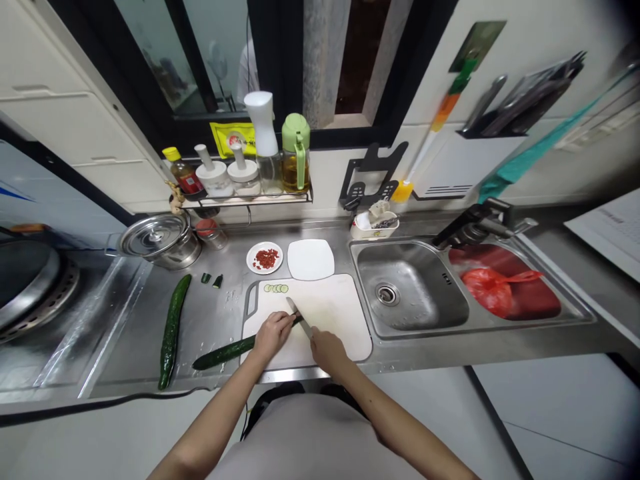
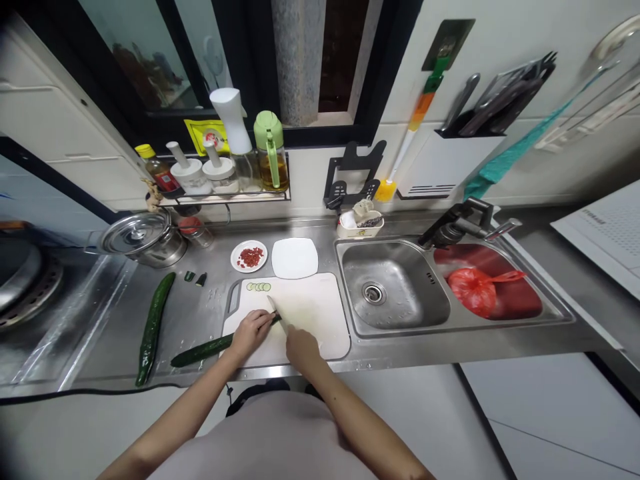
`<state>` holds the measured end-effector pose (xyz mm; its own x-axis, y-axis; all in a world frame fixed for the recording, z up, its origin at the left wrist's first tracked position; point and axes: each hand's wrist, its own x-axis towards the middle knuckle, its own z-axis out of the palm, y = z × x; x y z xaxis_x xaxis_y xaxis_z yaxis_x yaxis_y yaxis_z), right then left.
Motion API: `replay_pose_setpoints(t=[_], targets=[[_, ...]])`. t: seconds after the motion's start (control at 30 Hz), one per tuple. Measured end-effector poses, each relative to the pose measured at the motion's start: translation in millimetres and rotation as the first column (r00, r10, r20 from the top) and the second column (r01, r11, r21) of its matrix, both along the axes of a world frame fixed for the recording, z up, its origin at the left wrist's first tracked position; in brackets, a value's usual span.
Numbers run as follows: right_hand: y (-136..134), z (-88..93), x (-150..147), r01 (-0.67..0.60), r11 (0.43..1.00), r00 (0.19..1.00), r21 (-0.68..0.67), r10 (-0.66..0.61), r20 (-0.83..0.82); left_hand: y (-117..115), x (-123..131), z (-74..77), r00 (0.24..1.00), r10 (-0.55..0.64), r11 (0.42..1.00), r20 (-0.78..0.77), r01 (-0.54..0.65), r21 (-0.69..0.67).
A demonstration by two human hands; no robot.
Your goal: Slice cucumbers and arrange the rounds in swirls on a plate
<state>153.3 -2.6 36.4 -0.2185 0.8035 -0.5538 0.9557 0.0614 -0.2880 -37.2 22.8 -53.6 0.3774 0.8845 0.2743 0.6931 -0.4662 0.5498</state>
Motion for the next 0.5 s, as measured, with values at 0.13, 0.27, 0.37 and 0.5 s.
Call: replay_pose_setpoints(t=[0.13,0.27,0.37,0.5], targets=[[0.0,-2.6,-0.7,-0.003,1.000,1.000,0.005,0.003,0.022,0.0,-0.6,-3.0,1.000,0.008,1.000,-0.002,-0.008,-0.002],[2.6,-4.6,-3.8,-0.001,1.000,1.000,0.027,0.001,0.022,0.1,-0.2,-3.6,1.000,0.014,1.000,-0.003,-0.014,0.010],[0.5,-3.9,-2.2,0.003,1.000,1.000,0.027,-0.003,0.010,0.4,0.2,-3.5,1.000,0.014,1.000,-0.002,-0.014,0.020],[-2.1,-3.5,0.0,-0.010,1.000,1.000,0.022,0.010,0.028,0.2,0.5,-4.4,1.000,0.014,0.999,0.001,-0.014,0.032]])
